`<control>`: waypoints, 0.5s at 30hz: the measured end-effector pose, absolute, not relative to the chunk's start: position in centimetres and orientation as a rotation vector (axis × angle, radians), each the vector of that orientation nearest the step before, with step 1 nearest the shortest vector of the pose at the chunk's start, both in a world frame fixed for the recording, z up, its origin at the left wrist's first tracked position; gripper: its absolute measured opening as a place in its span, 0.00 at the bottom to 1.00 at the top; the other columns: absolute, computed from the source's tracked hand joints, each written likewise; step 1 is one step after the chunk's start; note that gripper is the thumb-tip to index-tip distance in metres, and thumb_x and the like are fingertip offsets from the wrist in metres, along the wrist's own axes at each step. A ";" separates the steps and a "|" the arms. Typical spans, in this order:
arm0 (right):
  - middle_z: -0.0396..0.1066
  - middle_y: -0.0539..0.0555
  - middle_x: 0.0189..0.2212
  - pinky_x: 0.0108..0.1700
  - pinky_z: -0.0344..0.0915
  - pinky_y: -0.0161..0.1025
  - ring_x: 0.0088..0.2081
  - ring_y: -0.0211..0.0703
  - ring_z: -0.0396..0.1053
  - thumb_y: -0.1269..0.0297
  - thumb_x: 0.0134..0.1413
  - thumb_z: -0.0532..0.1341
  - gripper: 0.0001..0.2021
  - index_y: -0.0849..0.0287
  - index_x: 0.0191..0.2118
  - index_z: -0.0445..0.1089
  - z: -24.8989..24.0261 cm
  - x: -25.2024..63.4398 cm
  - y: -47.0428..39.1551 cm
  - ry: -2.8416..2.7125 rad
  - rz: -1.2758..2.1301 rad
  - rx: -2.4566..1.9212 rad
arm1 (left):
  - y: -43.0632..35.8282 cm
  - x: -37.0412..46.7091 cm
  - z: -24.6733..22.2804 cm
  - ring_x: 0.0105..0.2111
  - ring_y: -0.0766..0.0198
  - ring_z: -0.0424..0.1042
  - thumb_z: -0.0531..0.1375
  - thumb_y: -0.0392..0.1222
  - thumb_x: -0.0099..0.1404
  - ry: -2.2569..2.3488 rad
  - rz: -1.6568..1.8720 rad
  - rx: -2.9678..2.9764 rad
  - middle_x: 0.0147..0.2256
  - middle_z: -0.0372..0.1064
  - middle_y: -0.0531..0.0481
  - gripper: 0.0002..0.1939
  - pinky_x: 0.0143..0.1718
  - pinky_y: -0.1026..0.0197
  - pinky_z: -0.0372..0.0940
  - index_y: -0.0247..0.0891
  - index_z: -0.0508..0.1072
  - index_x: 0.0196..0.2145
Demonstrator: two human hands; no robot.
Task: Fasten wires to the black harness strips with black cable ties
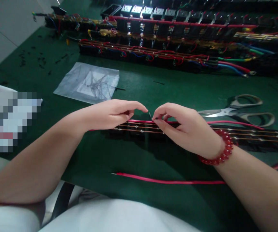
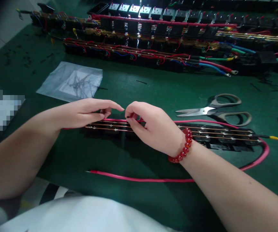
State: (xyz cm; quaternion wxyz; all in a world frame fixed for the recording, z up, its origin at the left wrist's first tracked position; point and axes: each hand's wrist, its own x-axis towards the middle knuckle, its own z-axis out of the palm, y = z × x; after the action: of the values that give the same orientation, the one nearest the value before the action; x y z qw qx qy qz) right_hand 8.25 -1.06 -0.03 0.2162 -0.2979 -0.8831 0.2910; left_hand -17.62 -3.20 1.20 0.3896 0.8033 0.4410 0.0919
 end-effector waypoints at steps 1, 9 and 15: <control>0.75 0.51 0.35 0.34 0.68 0.37 0.34 0.40 0.72 0.72 0.62 0.59 0.05 0.55 0.39 0.69 0.0 8.3 -1.1 -2.444 0.805 -0.808 | -3.2 -17.7 1.3 0.34 0.68 0.69 0.52 0.36 0.69 1.112 0.212 2.044 0.36 0.70 0.53 0.26 0.36 0.67 0.62 0.45 0.68 0.62; 0.75 0.50 0.34 0.34 0.68 0.36 0.34 0.39 0.72 0.73 0.62 0.59 0.05 0.55 0.38 0.69 0.0 8.3 -0.9 -2.420 0.845 -0.810 | -3.0 -18.0 1.2 0.36 0.66 0.71 0.54 0.37 0.68 1.033 0.203 2.074 0.38 0.71 0.52 0.26 0.37 0.66 0.65 0.43 0.66 0.63; 0.75 0.50 0.34 0.33 0.68 0.37 0.34 0.39 0.73 0.73 0.60 0.60 0.05 0.55 0.38 0.69 0.0 8.3 -0.9 -2.408 0.881 -0.832 | -3.2 -18.0 1.1 0.33 0.67 0.71 0.56 0.37 0.67 1.079 0.212 2.096 0.36 0.71 0.53 0.26 0.35 0.67 0.65 0.45 0.67 0.63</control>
State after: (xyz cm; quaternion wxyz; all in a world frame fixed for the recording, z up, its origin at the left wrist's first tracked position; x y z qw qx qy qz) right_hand 8.26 -0.94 0.01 0.2213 -0.3011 -0.8711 0.3187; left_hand -18.05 -3.22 1.09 0.3776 0.8199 0.4222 0.0827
